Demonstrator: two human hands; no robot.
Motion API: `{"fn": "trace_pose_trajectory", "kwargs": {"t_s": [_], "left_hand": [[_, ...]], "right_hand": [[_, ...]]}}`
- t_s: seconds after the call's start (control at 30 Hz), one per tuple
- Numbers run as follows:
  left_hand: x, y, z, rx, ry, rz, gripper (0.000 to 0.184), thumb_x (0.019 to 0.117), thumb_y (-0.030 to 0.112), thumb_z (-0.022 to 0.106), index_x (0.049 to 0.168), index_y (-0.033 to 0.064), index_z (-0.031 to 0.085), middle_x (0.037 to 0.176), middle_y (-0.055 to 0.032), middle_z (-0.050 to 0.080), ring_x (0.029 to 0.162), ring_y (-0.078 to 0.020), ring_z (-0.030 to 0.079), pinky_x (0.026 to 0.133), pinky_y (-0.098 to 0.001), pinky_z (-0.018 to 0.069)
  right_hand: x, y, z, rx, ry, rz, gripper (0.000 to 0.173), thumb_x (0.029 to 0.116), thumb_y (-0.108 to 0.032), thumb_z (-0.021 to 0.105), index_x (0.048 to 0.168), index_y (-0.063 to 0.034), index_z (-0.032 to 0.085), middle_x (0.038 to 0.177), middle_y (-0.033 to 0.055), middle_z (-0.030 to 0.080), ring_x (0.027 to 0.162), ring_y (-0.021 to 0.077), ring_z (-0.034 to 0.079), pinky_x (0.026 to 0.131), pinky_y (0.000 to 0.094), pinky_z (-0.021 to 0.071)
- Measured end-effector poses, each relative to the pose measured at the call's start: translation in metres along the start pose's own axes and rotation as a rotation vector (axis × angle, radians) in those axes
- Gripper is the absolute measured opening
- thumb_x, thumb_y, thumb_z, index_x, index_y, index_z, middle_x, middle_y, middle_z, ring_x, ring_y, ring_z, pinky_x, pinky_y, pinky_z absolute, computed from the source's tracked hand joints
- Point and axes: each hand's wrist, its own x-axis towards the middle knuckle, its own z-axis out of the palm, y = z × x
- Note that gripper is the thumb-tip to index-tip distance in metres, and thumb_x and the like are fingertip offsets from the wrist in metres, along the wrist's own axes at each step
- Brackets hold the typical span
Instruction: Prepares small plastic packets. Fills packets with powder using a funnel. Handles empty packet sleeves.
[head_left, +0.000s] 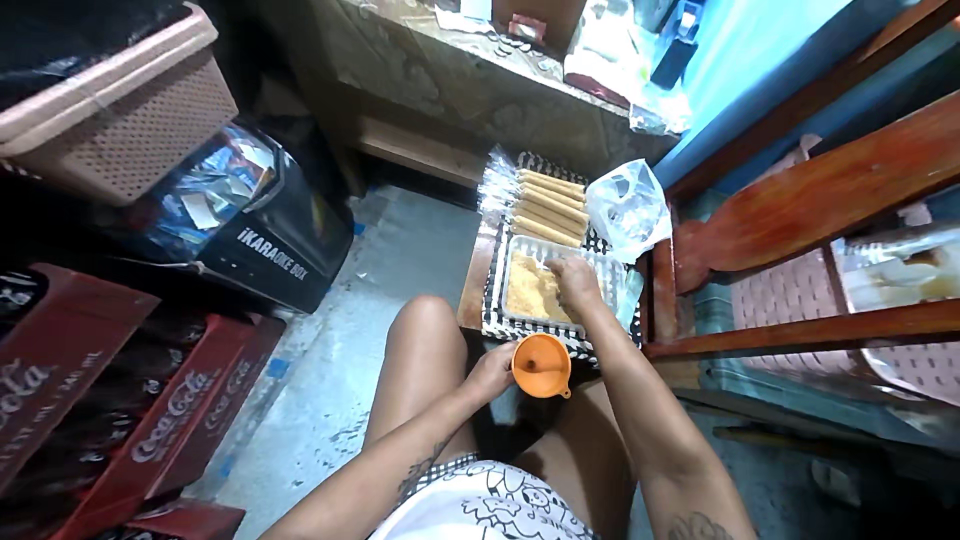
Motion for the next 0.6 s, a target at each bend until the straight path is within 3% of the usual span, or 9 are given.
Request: {"fn": "trace_pose_trajectory", "kwargs": {"t_s": [0.13,0.27,0.4,0.5,0.6], "left_hand": [[-0.002,0.002,-0.001,0.015,0.01,0.02,0.032,0.0978,0.009,0.06,0.123,-0.0091,0.066,0.128,-0.0247,0.066,0.125,-0.0319,0.061,0.111,-0.0458,0.043],[-0.001,0.0,0.0,0.02,0.024,0.046,0.029,0.0976,0.008,0.06,0.119,-0.0098,0.068,0.125,-0.0257,0.067,0.124,-0.0329,0.062,0.11,-0.0458,0.0436],[0.0,-0.003,0.003,0.021,0.066,0.077,0.029,0.0974,0.009,0.06,0.118,-0.0092,0.068,0.123,-0.0252,0.068,0.122,-0.033,0.063,0.109,-0.0461,0.0446],[-0.002,-0.002,0.002,0.03,0.128,0.099,0.031,0.0975,0.011,0.06,0.119,-0.0097,0.068,0.123,-0.0256,0.068,0.121,-0.0327,0.063,0.109,-0.045,0.0449],[-0.004,-0.002,0.001,0.025,0.172,0.114,0.03,0.0974,0.009,0.06,0.119,-0.0105,0.067,0.125,-0.027,0.066,0.122,-0.0334,0.063,0.11,-0.0434,0.0447]], "right_hand": [[-0.009,0.0,-0.009,-0.06,-0.038,-0.119,0.033,0.1015,0.003,0.051,0.123,-0.0087,0.074,0.122,0.0224,0.069,0.122,0.0425,0.06,0.104,0.0619,0.0428],[-0.033,0.008,-0.026,-0.133,0.064,-0.224,0.035,0.0963,0.01,0.054,0.115,-0.0085,0.077,0.11,0.0225,0.072,0.11,0.0436,0.066,0.097,0.0634,0.0457],[-0.045,0.024,-0.036,-0.1,0.178,-0.006,0.029,0.098,0.006,0.055,0.116,-0.0044,0.076,0.116,0.0242,0.071,0.109,0.0455,0.067,0.096,0.0648,0.0481],[-0.046,0.028,-0.029,-0.106,0.1,0.198,0.03,0.1013,0.004,0.05,0.122,-0.0008,0.071,0.127,0.0268,0.065,0.111,0.0486,0.065,0.09,0.0664,0.0509],[-0.042,0.03,-0.015,-0.088,0.033,0.274,0.032,0.0962,0.007,0.055,0.124,-0.0002,0.07,0.127,0.0267,0.064,0.113,0.0479,0.064,0.091,0.0672,0.0505]]}}
